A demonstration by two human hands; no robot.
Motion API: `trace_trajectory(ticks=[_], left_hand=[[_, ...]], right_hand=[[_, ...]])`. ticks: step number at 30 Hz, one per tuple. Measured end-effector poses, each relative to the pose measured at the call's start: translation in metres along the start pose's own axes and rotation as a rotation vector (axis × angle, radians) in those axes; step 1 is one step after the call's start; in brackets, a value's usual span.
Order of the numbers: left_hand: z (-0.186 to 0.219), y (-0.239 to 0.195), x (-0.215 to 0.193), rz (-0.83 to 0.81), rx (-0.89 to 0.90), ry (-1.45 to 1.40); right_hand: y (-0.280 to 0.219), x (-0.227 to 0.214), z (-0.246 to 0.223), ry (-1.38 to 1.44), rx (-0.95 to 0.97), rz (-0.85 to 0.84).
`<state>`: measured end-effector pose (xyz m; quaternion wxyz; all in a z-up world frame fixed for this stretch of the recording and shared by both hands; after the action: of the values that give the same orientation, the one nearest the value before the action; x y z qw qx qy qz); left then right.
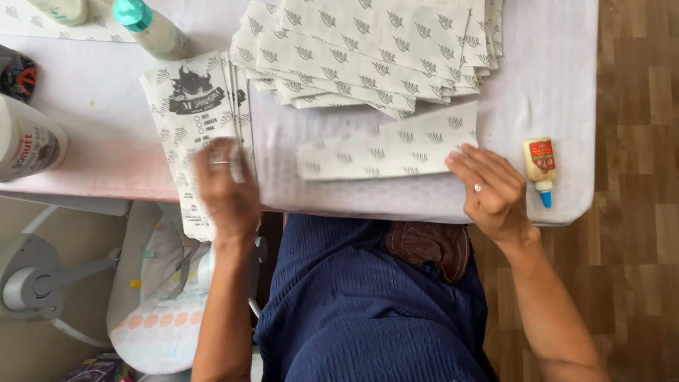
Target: Folding pre-printed paper sheets and applying glue to the edges to assemble paper bags.
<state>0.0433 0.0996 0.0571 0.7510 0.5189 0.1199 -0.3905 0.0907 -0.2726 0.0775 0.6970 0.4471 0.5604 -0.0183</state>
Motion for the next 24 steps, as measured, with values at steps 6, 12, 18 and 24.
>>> trace_trajectory(ticks=[6,12,18,24], left_hand=[[0.113,-0.026,0.071,-0.494,0.267,-0.545],[0.118,-0.024,0.085,-0.546,0.257,-0.41],[0.112,-0.009,0.086,-0.589,0.137,-0.465],[0.088,-0.001,0.104,-0.713,-0.014,-0.415]], right_hand=[[-0.031,-0.031,0.041,0.043,0.307,-0.057],[-0.084,-0.033,0.114,-0.05,0.928,-0.361],[-0.105,-0.036,0.117,0.694,1.088,0.142],[-0.047,-0.03,0.036,0.792,0.894,0.132]])
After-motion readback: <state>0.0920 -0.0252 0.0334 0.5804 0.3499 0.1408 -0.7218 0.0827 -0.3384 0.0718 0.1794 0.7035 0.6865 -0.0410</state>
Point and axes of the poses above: each hand's wrist, its own y-axis towards the middle knuckle, its own x-axis out of the palm, z = x × y, the point moved 6 cm from there along y, towards the middle knuckle, and after that the axes turned 8 degrees about -y, right-handed, at the moved point
